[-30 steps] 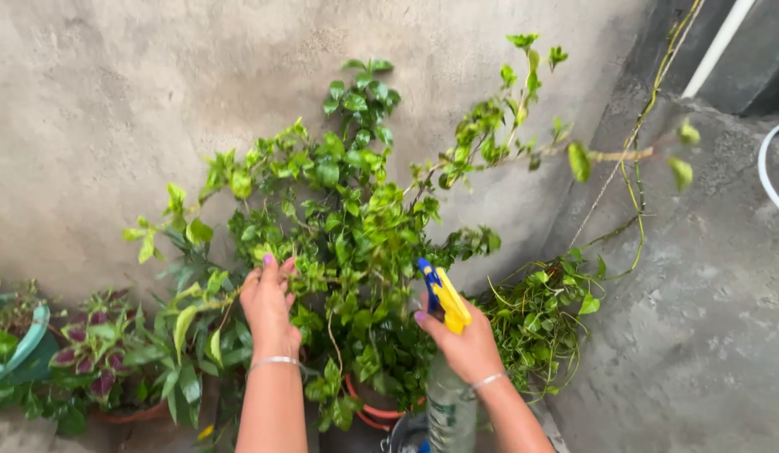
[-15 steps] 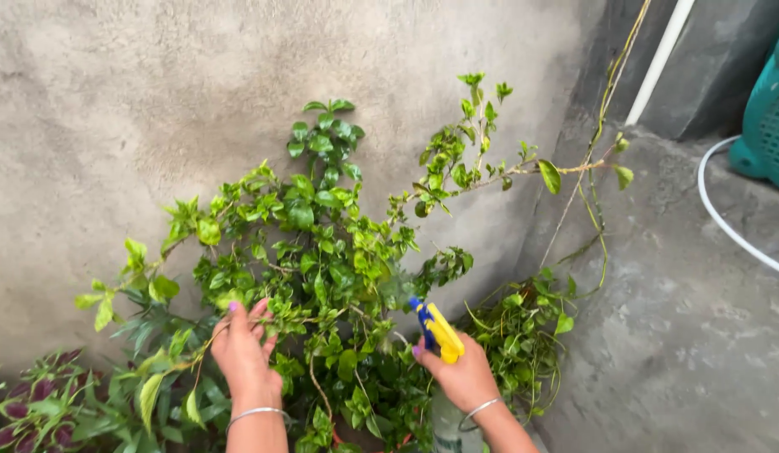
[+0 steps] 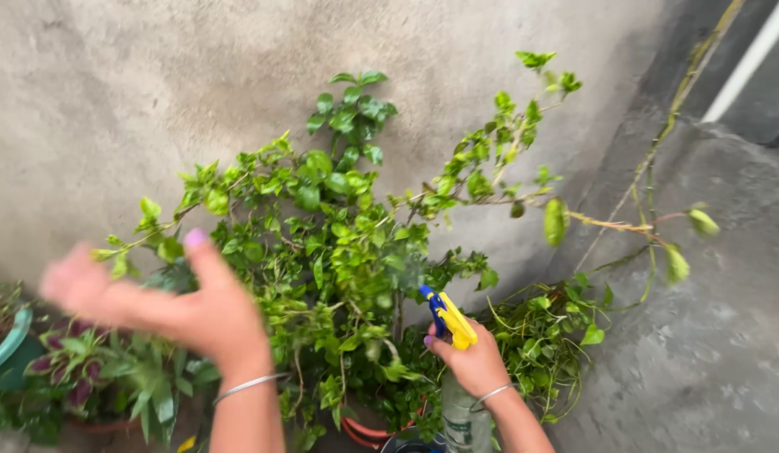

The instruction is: Watering and tending to various potted plants using a spray bottle.

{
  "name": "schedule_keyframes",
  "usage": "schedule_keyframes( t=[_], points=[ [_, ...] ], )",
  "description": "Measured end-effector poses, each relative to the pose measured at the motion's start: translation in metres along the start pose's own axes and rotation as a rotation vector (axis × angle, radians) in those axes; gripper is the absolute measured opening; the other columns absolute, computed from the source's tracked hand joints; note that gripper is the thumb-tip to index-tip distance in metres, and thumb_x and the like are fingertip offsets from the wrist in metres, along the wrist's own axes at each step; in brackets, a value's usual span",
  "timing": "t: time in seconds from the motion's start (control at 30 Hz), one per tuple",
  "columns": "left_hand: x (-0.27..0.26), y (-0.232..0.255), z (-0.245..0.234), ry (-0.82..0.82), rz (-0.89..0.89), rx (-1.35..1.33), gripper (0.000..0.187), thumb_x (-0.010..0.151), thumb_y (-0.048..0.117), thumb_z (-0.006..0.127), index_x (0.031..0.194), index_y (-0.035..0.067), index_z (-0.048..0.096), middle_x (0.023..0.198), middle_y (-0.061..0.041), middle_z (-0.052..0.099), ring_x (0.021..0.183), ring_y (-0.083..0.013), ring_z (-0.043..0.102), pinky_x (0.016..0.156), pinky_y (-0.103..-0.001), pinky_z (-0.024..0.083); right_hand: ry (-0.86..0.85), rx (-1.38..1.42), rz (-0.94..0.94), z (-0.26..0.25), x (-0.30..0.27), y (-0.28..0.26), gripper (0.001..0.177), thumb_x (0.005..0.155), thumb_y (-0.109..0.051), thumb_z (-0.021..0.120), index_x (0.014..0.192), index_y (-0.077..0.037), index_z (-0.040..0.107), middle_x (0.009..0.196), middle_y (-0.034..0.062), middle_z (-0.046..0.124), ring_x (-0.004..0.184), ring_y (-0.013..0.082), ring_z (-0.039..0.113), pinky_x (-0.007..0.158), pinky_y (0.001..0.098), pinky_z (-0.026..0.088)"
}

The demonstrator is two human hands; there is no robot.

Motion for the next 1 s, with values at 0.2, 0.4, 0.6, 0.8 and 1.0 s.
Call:
schedule_keyframes(
  t=[0.2, 0.4, 0.6, 0.8, 1.0],
  points=[
    [-0.091, 0.096, 0.098, -0.91, 0.276, -0.014, 0.015, 0.089, 0.014, 0.069, 0.103, 0.009, 0.07, 0.113, -0.012, 0.067, 0.112, -0.0319, 0.06, 0.1, -0.048, 0.043, -0.031, -0.264, 0.244, 0.004, 0.007, 0.051, 0.028, 0.077, -0.028, 0.081, 0.08, -0.002, 0.073, 0.07, 0.0146, 0.072, 0.064, 0.0284, 0.068, 0.068, 0.0389, 0.054],
    [-0.205, 0.023, 0.153, -1.446, 0.76, 0.629, 0.045, 0.082, 0.017, 0.07, 0.127, 0.019, 0.064, 0.16, -0.02, 0.02, 0.148, -0.0386, 0.025, 0.114, -0.071, 0.009, -0.106, 0.038, 0.084, -0.007, 0.023, 0.032, 0.033, 0.07, -0.013, 0.078, 0.102, -0.009, 0.074, 0.088, 0.0045, 0.075, 0.075, 0.0188, 0.067, 0.071, 0.0343, 0.053],
    [-0.185, -0.049, 0.155, -1.461, 0.911, 0.983, 0.052, 0.088, 0.017, 0.064, 0.14, 0.023, 0.059, 0.17, -0.019, 0.0, 0.151, -0.0337, 0.023, 0.116, -0.07, 0.004, -0.297, 0.022, 0.251, 0.025, 0.023, 0.12, 0.03, 0.073, -0.016, 0.077, 0.102, -0.008, 0.078, 0.092, 0.0102, 0.078, 0.079, 0.0226, 0.07, 0.075, 0.0354, 0.055],
    [-0.171, -0.068, 0.146, -1.372, 0.897, 0.93, 0.046, 0.09, 0.02, 0.06, 0.136, 0.021, 0.062, 0.168, -0.019, 0.007, 0.15, -0.0345, 0.025, 0.118, -0.066, 0.01, -0.419, -0.445, 0.364, 0.047, 0.023, 0.156, 0.042, 0.07, -0.033, 0.077, 0.105, -0.01, 0.077, 0.098, 0.0169, 0.078, 0.091, 0.0319, 0.074, 0.086, 0.0393, 0.056],
    [-0.176, -0.052, 0.141, -1.399, 0.845, 0.882, 0.036, 0.088, 0.017, 0.063, 0.123, 0.016, 0.068, 0.168, -0.019, 0.011, 0.149, -0.0341, 0.027, 0.119, -0.064, 0.012, -0.559, -0.421, 0.251, 0.086, 0.042, 0.195, 0.055, 0.062, -0.029, 0.082, 0.113, -0.015, 0.071, 0.104, 0.0125, 0.075, 0.098, 0.0305, 0.071, 0.09, 0.0392, 0.055]
  ],
)
Point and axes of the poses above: each hand's wrist, its own x-axis towards the middle knuckle, its own z-axis out of the palm, y = z × x, the point moved 8 cm from there along x, towards the middle knuckle
